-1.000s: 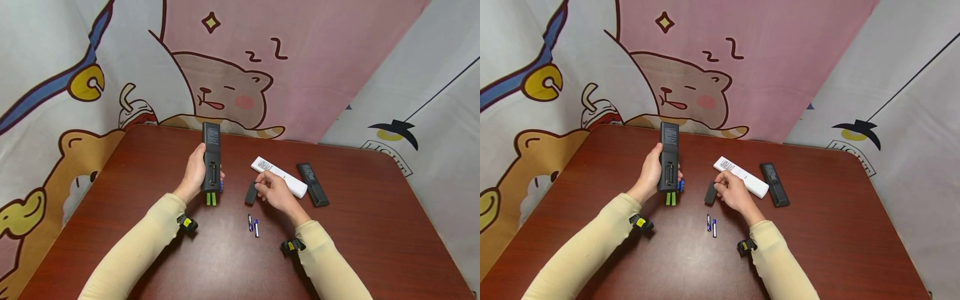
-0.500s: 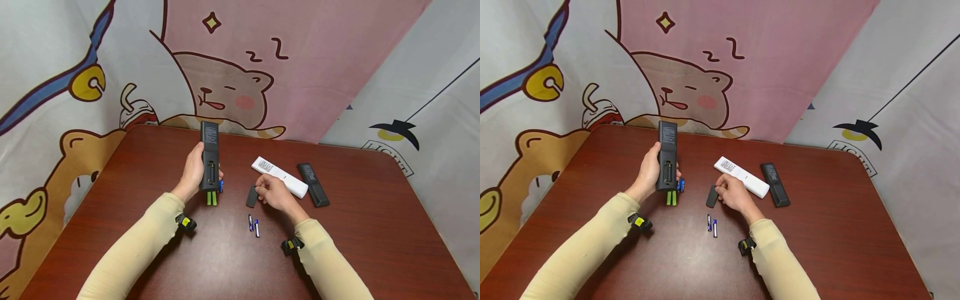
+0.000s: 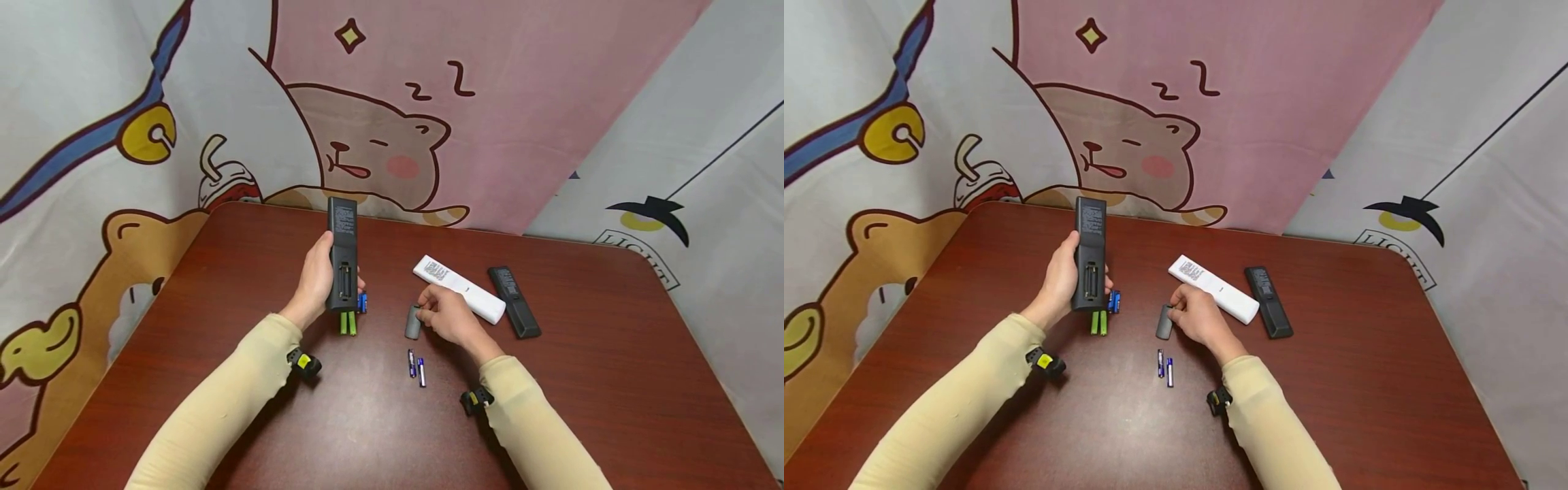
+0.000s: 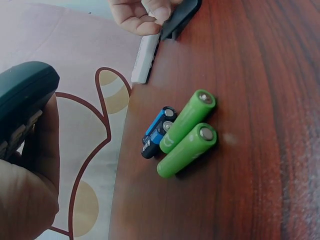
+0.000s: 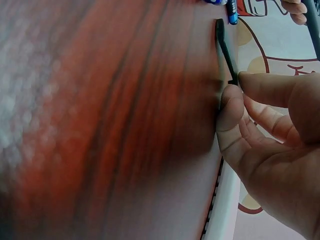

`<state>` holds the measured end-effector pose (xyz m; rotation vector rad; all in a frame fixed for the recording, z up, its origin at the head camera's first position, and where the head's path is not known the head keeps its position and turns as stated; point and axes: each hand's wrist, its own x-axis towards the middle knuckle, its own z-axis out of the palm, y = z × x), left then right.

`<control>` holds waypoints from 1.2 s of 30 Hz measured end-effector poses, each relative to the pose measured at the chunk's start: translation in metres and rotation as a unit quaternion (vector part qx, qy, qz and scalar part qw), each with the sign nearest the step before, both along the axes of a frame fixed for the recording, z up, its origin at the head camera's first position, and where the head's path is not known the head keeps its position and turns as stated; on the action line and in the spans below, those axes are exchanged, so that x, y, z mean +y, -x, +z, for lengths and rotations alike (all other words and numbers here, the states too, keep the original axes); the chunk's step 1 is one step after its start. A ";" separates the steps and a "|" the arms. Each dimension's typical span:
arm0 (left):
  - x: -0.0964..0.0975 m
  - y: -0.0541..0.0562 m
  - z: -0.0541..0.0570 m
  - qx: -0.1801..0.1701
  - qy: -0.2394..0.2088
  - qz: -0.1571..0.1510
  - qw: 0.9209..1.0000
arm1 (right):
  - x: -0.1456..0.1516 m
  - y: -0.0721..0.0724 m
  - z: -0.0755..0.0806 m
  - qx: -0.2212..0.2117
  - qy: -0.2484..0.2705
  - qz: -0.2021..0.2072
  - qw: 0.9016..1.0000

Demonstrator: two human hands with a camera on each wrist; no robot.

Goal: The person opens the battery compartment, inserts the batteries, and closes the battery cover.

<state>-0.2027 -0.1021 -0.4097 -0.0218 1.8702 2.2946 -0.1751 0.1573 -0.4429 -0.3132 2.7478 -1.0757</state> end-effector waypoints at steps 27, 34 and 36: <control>-0.003 0.000 -0.003 0.000 0.016 0.004 1.000 | -0.017 -0.001 0.009 0.057 0.006 0.056 0.997; -0.004 0.001 -0.005 0.003 0.013 0.002 1.000 | -0.025 -0.001 0.007 0.076 0.026 0.065 0.995; -0.004 0.001 -0.005 0.002 0.009 0.003 1.000 | -0.029 -0.001 0.007 0.074 0.029 0.067 0.995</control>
